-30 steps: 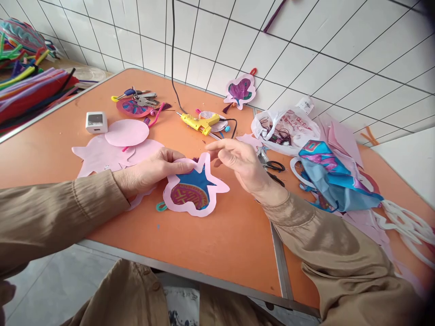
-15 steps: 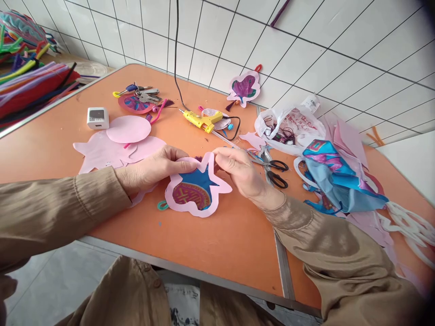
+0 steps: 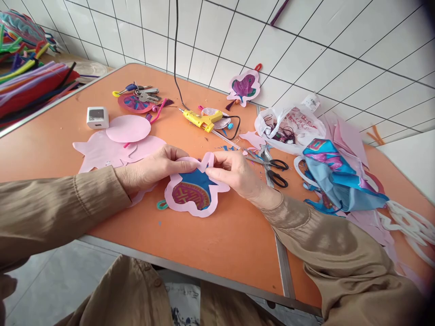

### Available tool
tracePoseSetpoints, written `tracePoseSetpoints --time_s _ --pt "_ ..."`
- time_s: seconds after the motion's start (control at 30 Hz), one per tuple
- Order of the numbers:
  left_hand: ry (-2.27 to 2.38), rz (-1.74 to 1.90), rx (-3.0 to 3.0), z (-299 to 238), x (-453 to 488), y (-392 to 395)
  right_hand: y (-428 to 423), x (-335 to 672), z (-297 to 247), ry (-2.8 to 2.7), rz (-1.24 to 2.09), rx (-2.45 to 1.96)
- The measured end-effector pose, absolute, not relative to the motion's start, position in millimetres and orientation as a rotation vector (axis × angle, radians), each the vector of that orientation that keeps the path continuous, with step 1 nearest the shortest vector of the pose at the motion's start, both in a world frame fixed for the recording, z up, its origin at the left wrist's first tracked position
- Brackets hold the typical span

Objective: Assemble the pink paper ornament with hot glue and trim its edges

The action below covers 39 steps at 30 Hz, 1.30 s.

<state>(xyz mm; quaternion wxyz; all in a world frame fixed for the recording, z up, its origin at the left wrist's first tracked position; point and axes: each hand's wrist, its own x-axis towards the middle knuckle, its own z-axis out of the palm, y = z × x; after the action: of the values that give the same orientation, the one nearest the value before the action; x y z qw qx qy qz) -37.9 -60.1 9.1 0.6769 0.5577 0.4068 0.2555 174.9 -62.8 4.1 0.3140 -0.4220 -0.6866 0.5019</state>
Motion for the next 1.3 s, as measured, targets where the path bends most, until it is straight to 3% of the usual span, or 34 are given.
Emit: tracePoseSetpoints --time_s 0.3,0.5,0.87,1.03,1.23,1.3 --pt "0.913 0.551 1.242 10 -39 -62 -58 178 -6 -1.691 1.397 -0.948" --pt "0.928 0.556 1.237 10 -39 -62 -51 182 -7 -1.466 1.081 -1.021" --pt "0.903 0.563 1.235 9 -38 -61 -57 181 -1 -1.807 1.222 -0.975" --pt "0.940 0.547 1.294 13 -37 -60 -61 173 0 -1.862 1.107 -1.100" --pt "0.923 0.527 1.264 14 -38 -62 -59 176 -1 -1.573 1.548 -0.964" --pt "0.921 0.533 1.260 14 -38 -63 -59 178 -1 -1.529 1.556 -0.943"
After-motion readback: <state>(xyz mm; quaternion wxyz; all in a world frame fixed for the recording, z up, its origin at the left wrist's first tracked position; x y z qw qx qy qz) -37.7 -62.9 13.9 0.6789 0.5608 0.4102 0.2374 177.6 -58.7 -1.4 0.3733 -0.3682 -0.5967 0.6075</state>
